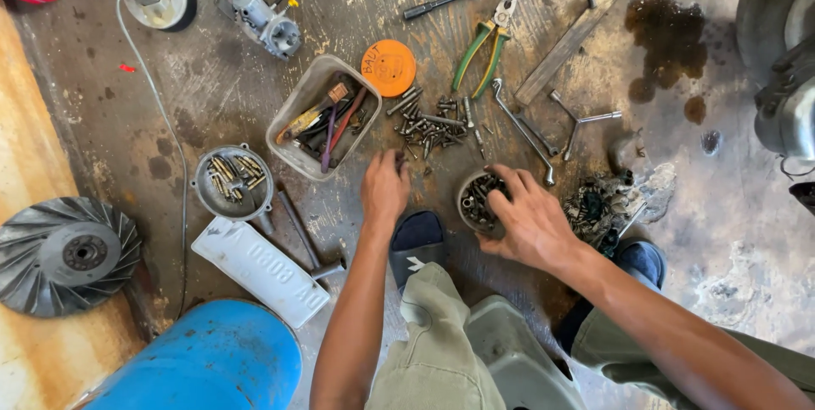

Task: Sorting and collecting various bolts, screws, and small engine parts into containers on a workshop floor

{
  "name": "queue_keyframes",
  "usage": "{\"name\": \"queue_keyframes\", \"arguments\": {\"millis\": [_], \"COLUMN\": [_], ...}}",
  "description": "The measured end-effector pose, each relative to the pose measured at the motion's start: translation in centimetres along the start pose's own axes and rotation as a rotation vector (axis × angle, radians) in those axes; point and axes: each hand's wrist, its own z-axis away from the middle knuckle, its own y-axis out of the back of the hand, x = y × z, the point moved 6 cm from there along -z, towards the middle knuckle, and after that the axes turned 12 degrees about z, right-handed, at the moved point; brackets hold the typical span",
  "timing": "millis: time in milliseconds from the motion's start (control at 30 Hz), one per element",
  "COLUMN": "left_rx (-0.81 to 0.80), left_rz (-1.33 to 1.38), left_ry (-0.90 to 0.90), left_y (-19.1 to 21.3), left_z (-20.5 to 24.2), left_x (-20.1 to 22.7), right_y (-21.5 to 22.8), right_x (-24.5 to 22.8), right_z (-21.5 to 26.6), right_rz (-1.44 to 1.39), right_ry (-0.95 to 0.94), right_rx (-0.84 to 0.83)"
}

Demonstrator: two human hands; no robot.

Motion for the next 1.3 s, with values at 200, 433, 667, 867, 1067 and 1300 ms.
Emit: {"name": "queue_keyframes", "arguments": {"millis": [200,433,667,867,1067,1300], "left_rx": [0.188,0.203,0.008,-0.017,-0.034,-0.116], "left_rz": [-0.092,-0.035,0.135,0.063,-0.207,-0.295], "left_ry": [0.020,-0.032,-0.065,-0.261,-0.478,-0.385], "left_y": [2.6,2.9,2.8,-1.4,-6.3,-11.2], "left_z": [1.4,2.1,-0.1,-4.5,-10.0,-13.2], "left_x": [-0.2,0.6,6.0,8.5,12.8,12.6], "right_y": [0.9,1.4,2.3,1.1,-1.7,-6.0], "right_x": [-1.3,-2.9,-2.0,1.5,4.9,7.1], "right_z": [-0.8,-2.3,-2.3,-1.7,-0.2,1.2], "right_rz": [-0.039,-0.032,-0.123,-0.654,-0.890,-0.937], "right_ry": [0.032,0.045,0.014,-0.250,-0.680,-0.825], "right_rx": [-0.012,-0.028,-0.187,0.043,0.137,0.038]}}
